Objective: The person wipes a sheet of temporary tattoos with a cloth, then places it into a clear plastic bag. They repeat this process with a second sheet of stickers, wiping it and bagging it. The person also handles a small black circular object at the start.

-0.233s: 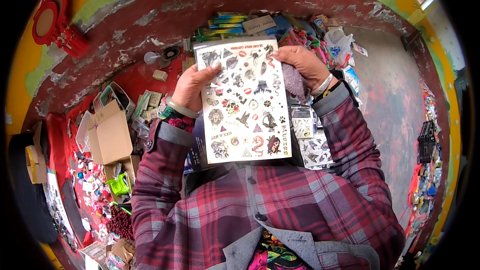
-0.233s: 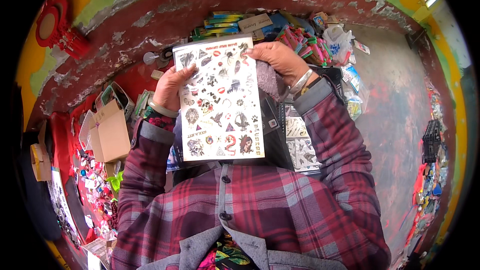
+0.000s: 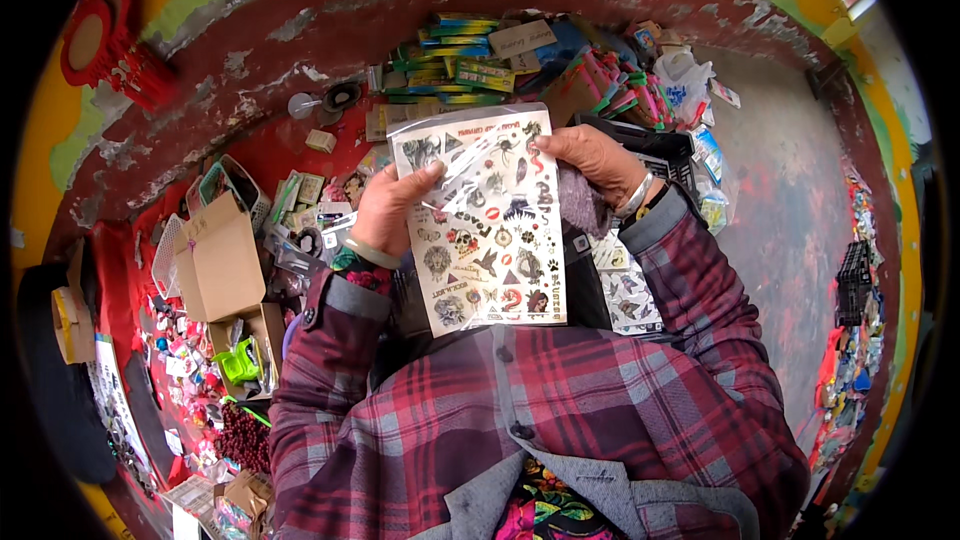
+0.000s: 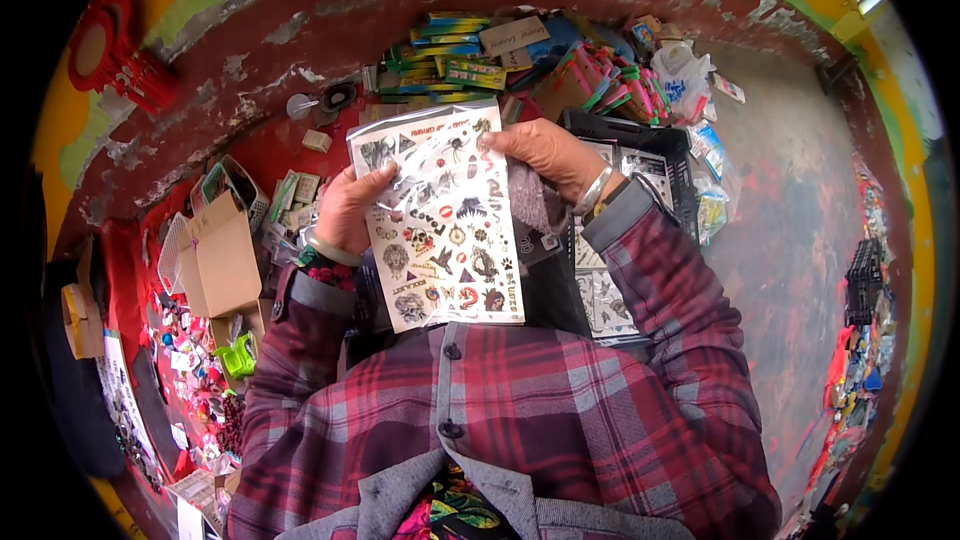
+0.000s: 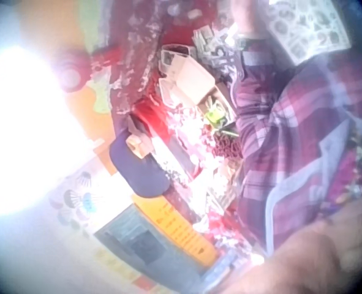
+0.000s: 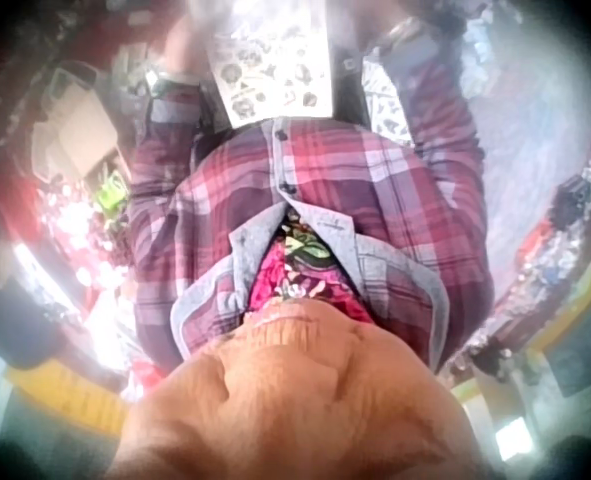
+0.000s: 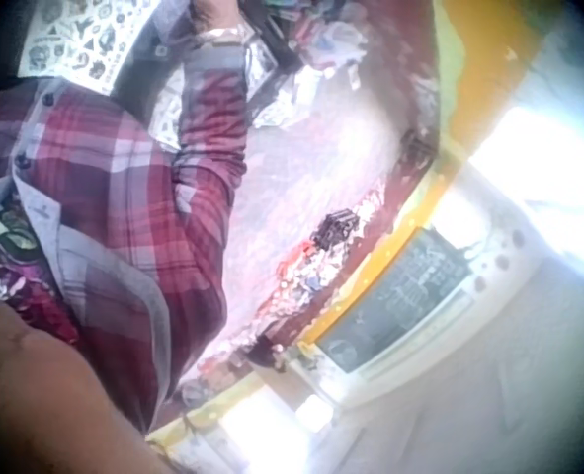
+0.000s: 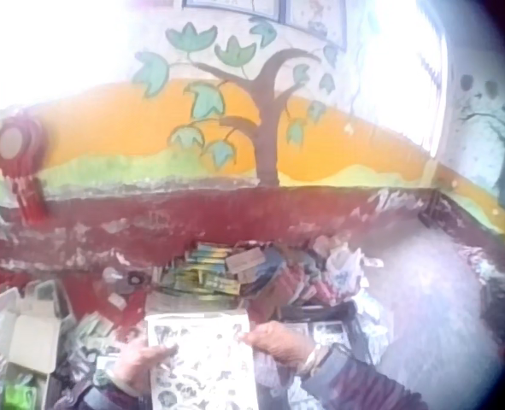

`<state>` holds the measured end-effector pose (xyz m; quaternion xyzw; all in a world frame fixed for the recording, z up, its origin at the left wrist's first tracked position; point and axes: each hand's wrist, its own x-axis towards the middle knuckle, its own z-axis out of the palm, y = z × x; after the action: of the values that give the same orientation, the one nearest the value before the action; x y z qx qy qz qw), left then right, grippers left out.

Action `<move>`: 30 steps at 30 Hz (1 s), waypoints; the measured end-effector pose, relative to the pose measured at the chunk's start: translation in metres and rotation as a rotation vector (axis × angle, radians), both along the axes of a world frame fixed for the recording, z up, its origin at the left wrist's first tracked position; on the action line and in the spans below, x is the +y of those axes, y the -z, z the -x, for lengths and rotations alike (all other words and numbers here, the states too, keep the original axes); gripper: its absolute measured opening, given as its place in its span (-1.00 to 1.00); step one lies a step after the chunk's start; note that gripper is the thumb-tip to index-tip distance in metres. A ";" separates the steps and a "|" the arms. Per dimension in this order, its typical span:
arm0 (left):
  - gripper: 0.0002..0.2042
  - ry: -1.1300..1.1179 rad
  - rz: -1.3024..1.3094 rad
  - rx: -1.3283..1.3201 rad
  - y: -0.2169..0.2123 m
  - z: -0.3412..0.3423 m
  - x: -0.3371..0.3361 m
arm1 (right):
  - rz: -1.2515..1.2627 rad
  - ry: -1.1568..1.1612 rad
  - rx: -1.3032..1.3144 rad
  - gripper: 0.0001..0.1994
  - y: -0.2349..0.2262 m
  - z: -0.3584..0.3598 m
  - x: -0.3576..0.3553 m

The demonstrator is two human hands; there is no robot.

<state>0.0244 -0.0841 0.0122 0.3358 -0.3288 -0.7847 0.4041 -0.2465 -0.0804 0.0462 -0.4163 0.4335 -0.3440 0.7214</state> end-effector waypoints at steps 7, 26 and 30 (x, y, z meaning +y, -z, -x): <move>-0.76 -0.073 -0.084 0.044 0.007 -0.008 0.019 | 0.041 -0.018 0.089 -0.80 0.010 -0.003 0.007; -0.78 -0.082 -0.177 -0.072 0.012 -0.011 0.063 | 0.046 -0.118 0.274 -0.76 0.010 -0.006 0.049; -0.72 -0.092 -0.196 -0.041 0.012 -0.013 0.059 | 0.043 -0.144 0.257 -0.80 0.003 -0.005 0.045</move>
<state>0.0377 -0.0253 0.0002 0.4043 -0.2430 -0.7867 0.3981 -0.2413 -0.0355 0.0437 -0.5021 0.4837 -0.2445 0.6739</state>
